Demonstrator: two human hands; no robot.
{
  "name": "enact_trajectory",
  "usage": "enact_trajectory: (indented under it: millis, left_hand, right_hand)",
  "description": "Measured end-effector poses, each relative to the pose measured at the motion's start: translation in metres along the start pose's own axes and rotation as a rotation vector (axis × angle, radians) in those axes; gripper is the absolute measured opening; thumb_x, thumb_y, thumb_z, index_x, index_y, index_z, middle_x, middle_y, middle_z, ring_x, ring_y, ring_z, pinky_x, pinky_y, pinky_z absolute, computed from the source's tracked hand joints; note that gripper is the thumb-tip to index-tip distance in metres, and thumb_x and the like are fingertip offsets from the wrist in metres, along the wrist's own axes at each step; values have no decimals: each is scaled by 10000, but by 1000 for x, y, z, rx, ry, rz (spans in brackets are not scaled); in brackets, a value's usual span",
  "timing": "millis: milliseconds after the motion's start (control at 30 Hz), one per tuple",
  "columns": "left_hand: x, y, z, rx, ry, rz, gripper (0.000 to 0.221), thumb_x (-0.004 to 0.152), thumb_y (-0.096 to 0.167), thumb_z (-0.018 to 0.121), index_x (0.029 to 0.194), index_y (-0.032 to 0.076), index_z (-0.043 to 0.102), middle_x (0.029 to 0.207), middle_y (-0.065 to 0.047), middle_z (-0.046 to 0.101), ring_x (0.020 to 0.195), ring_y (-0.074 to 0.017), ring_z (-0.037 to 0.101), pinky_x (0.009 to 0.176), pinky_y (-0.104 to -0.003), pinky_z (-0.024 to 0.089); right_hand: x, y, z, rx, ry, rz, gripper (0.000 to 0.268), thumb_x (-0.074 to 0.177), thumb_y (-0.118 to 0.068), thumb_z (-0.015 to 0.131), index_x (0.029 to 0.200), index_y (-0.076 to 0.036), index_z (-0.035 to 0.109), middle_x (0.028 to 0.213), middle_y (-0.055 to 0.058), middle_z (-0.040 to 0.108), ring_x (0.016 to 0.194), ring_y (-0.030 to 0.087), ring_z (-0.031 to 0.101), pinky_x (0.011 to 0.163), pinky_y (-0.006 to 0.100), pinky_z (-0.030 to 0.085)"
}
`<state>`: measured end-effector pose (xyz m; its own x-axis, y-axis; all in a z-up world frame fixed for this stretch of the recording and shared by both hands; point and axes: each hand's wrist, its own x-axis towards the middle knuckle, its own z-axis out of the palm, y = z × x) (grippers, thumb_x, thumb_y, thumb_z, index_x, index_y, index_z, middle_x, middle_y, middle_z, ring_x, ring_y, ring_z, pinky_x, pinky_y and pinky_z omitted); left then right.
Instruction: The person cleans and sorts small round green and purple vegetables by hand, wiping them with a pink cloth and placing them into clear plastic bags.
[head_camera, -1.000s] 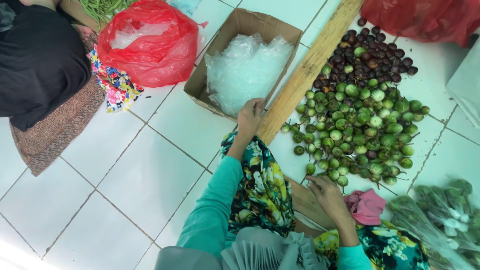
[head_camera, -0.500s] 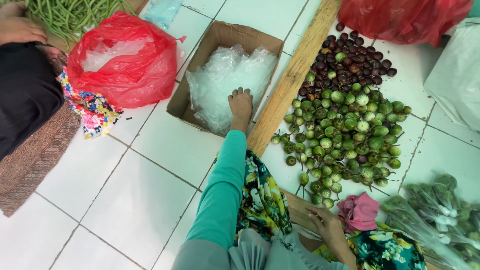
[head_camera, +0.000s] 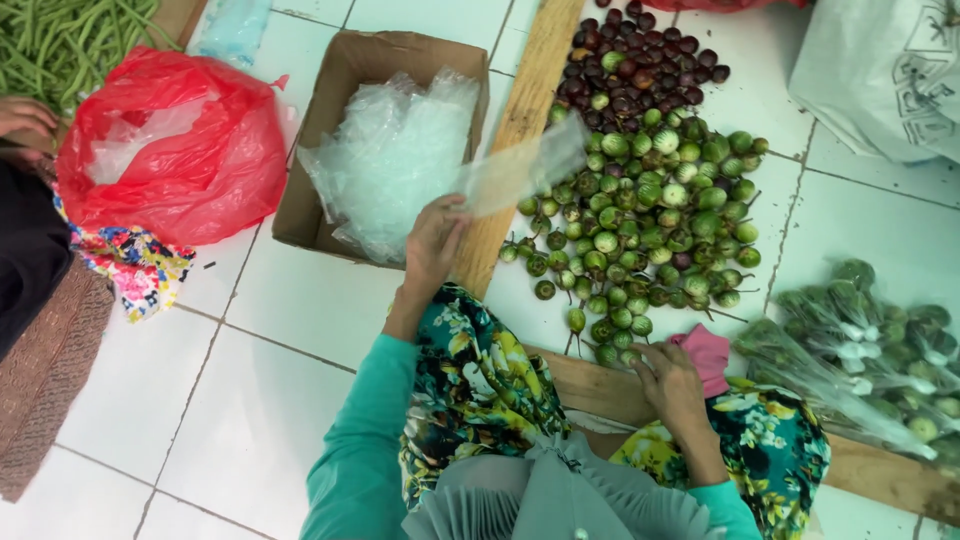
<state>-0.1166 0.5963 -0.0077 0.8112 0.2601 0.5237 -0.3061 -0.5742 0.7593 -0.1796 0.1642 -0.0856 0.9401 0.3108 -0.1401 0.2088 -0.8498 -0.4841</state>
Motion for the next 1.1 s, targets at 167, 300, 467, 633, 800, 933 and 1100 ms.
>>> enact_trajectory:
  millis: [167, 300, 467, 633, 800, 933, 1100]
  left_hand:
    - [-43, 19, 10, 20, -336, 160, 79, 942, 29, 725, 933, 107, 724, 1189, -76, 731, 1187, -336, 660, 997, -479, 534]
    - [-56, 7, 13, 110, -656, 107, 108, 914, -39, 705, 899, 68, 701, 1145, -148, 734, 1205, -413, 640, 996, -521, 535]
    - [-66, -34, 40, 387, -843, -1, 212, 877, -67, 633, 887, 124, 724, 1134, -146, 722, 1172, -395, 657, 1012, -502, 521]
    - [-24, 0, 98, 211, -763, -207, 296, 965, -21, 528, 1062, 157, 744, 900, -112, 718, 726, -283, 661, 664, -414, 535]
    - [45, 3, 215, 211, -669, -109, 235, 1061, 90, 522, 1206, 158, 693, 1162, -91, 707, 1119, -343, 665, 878, -465, 567]
    - [82, -32, 308, 500, -654, 69, 270, 999, 7, 598, 1243, 121, 629, 1207, -161, 636, 1179, -411, 623, 902, -544, 585]
    - [97, -118, 382, 1135, -855, -14, 362, 954, 124, 706, 1285, 157, 563, 1346, -129, 554, 1248, -339, 553, 982, -556, 516]
  right_hand:
    - [1, 43, 22, -370, -256, 311, 554, 916, -400, 715, 1445, -378, 551, 1507, 83, 436, 1439, 388, 410, 1118, 675, 393]
    - [-2, 60, 23, -335, -443, 387, 671, 826, -422, 837, 1443, -347, 586, 1552, 108, 404, 1446, 404, 388, 1143, 654, 380]
    - [8, 95, 12, -36, -172, 359, 270, 861, -113, 708, 1083, -236, 800, 1100, 109, 727, 1104, 390, 664, 888, 523, 585]
    - [20, 75, -47, 454, 122, 484, 346, 852, -88, 664, 1108, -276, 800, 1012, 145, 746, 928, 334, 674, 828, 469, 536]
    - [29, 55, -83, 840, 322, 513, 551, 802, -7, 565, 1297, -169, 745, 1102, 218, 715, 963, 278, 645, 840, 449, 536]
    - [20, 79, -60, 961, 261, 547, 486, 787, -3, 582, 1211, -149, 767, 856, 115, 721, 688, 157, 605, 675, 335, 512]
    - [19, 79, -80, 1232, 326, 436, 485, 770, 9, 613, 1236, -42, 738, 899, 165, 700, 789, 198, 634, 690, 340, 536]
